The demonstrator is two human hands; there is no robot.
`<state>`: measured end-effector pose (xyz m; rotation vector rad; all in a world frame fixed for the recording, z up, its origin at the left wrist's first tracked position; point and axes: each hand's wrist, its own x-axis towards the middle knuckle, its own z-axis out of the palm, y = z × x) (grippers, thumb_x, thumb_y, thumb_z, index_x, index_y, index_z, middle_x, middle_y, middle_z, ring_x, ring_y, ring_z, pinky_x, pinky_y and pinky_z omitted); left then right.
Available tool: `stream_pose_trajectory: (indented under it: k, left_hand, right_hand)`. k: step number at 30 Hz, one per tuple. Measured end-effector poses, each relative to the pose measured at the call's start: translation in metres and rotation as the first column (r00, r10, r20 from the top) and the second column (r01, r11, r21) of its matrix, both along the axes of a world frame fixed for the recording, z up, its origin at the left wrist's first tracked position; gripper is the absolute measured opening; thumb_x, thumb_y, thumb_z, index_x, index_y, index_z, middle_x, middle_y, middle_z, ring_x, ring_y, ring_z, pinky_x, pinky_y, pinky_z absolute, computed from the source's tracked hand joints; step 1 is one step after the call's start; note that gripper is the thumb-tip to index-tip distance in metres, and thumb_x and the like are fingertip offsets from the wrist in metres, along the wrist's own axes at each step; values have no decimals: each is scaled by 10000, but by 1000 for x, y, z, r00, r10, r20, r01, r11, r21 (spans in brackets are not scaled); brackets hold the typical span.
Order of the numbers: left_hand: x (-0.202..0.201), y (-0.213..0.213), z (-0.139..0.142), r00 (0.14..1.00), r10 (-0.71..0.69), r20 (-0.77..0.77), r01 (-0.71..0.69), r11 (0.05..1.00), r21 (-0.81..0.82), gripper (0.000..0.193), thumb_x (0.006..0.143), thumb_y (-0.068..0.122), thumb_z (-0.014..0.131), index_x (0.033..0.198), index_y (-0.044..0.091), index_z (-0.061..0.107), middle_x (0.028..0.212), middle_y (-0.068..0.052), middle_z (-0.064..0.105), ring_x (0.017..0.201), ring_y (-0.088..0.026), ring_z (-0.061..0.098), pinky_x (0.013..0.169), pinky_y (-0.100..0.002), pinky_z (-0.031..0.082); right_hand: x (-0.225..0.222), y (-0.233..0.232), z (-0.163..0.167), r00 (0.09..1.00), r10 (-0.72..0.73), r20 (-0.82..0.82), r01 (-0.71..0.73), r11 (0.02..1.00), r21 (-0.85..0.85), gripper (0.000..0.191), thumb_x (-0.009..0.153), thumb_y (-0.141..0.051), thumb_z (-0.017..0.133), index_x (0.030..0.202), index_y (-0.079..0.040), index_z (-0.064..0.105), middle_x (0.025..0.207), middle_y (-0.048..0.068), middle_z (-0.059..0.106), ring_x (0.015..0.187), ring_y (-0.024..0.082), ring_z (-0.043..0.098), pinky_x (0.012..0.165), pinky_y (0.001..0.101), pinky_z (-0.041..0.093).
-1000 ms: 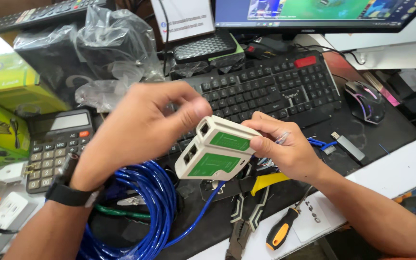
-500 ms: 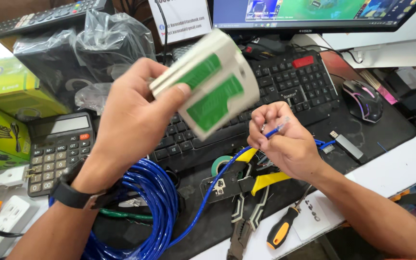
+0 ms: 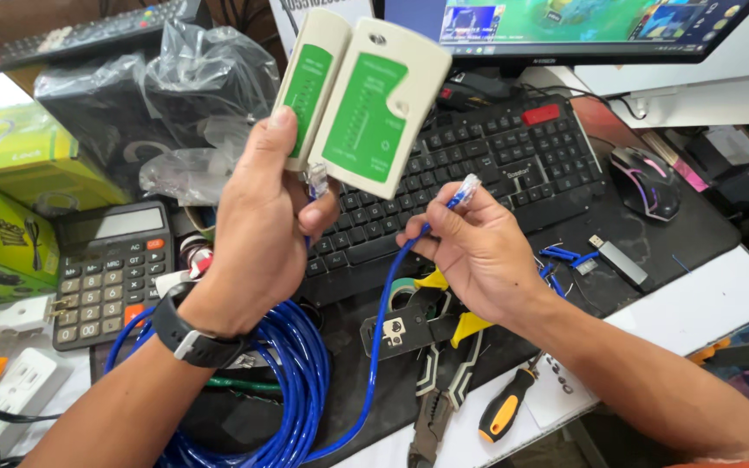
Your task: The person strips the jacket from the end of a blue ethernet cable, untwists and arranges the colored wires, trims them, inserts them into an RJ45 connector, and crimps the connector using yellow-handled crimping pliers. They then plug both ends into a green network cable tester and check the indicator lights before handling additional connectors and cable.
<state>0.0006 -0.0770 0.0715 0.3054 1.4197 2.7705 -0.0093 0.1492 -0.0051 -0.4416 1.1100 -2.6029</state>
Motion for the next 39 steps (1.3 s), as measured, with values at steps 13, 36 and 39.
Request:
stream_pose_trajectory:
  k: [13, 36, 39]
  left_hand:
    - [-10, 14, -27, 978, -106, 182, 128, 985, -112, 265, 996, 293, 600, 1105, 52, 608, 861, -9, 652, 532, -55, 463, 426, -210, 341]
    - [-2, 10, -24, 986, -169, 12, 161, 910, -383, 361, 888, 157, 727, 1176, -21, 604, 857, -72, 693, 476, -83, 534, 394, -254, 418]
    - [-2, 13, -22, 991, -134, -11, 112, 868, -485, 344, 897, 204, 724, 1158, -5, 642, 775, -37, 663, 478, -61, 531, 376, -243, 411]
  right_hand:
    - [-5, 10, -11, 998, 23, -57, -25, 999, -46, 150, 1030, -99, 676, 1175, -62, 659, 1098, 99, 725, 1094, 309, 702, 997, 496, 539]
    - [7, 11, 11, 999, 33, -19, -25, 939, 342, 127, 1011, -68, 595, 1094, 24, 568, 863, 93, 624, 730, 163, 625, 571, 303, 506]
    - [6, 12, 11, 999, 43, 24, -49, 933, 355, 160, 998, -63, 593, 1119, 41, 598, 901, 66, 622, 723, 151, 615, 566, 296, 499]
